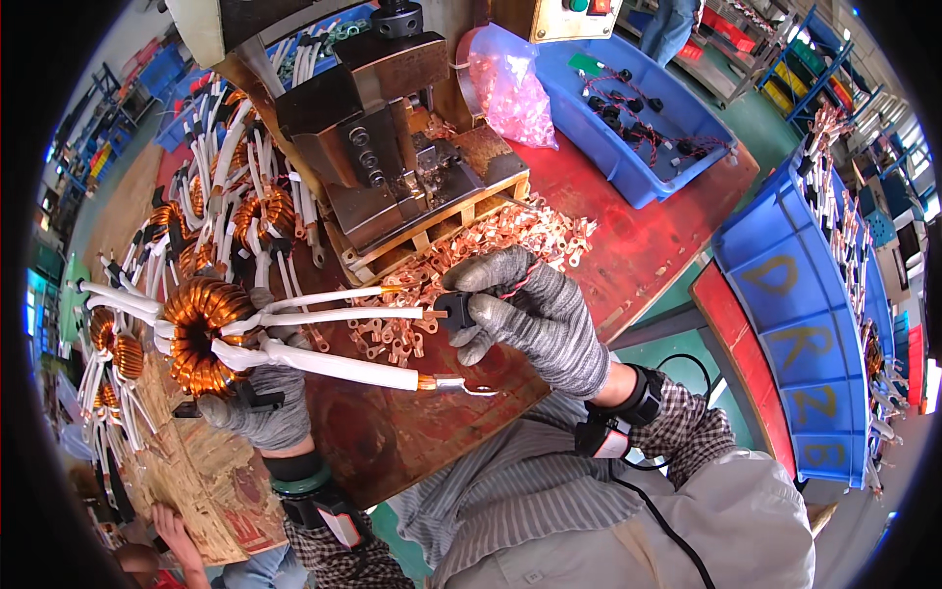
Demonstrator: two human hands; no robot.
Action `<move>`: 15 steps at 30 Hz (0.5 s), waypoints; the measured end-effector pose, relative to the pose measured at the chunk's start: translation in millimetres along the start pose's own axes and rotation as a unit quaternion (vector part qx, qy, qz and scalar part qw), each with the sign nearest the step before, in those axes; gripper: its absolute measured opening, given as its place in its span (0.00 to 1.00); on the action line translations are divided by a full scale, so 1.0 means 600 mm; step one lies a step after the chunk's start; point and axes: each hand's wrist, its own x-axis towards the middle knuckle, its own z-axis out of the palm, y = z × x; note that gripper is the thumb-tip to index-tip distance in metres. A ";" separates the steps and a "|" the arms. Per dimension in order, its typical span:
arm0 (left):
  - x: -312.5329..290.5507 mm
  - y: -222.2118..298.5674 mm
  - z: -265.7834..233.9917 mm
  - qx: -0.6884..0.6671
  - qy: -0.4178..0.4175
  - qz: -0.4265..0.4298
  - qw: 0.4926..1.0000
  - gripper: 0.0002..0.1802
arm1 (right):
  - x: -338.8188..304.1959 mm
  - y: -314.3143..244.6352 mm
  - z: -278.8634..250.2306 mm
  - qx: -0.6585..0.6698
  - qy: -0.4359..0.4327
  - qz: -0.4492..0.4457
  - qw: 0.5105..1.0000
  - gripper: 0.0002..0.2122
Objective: Assembling toroidal inductor coils by crimping terminal connectors onto the wire leads using an industrial press.
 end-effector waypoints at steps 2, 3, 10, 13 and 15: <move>-0.002 0.001 -0.003 0.026 0.022 0.021 0.999 0.54 | 0.000 -0.002 0.002 0.001 -0.002 -0.009 1.000 0.08; -0.002 0.002 -0.003 0.053 0.045 0.041 0.997 0.54 | 0.001 -0.004 0.003 0.001 -0.002 -0.010 1.000 0.08; 0.005 -0.011 0.023 0.099 0.050 0.069 0.991 0.55 | -0.006 -0.016 0.009 -0.074 -0.001 -0.040 0.996 0.09; 0.004 -0.007 0.018 0.096 0.050 0.070 0.992 0.56 | 0.000 -0.021 0.001 -0.194 -0.022 -0.088 0.977 0.11; 0.003 -0.005 0.020 0.123 -0.002 0.010 0.992 0.57 | 0.015 -0.031 -0.001 -0.286 -0.052 -0.139 0.947 0.12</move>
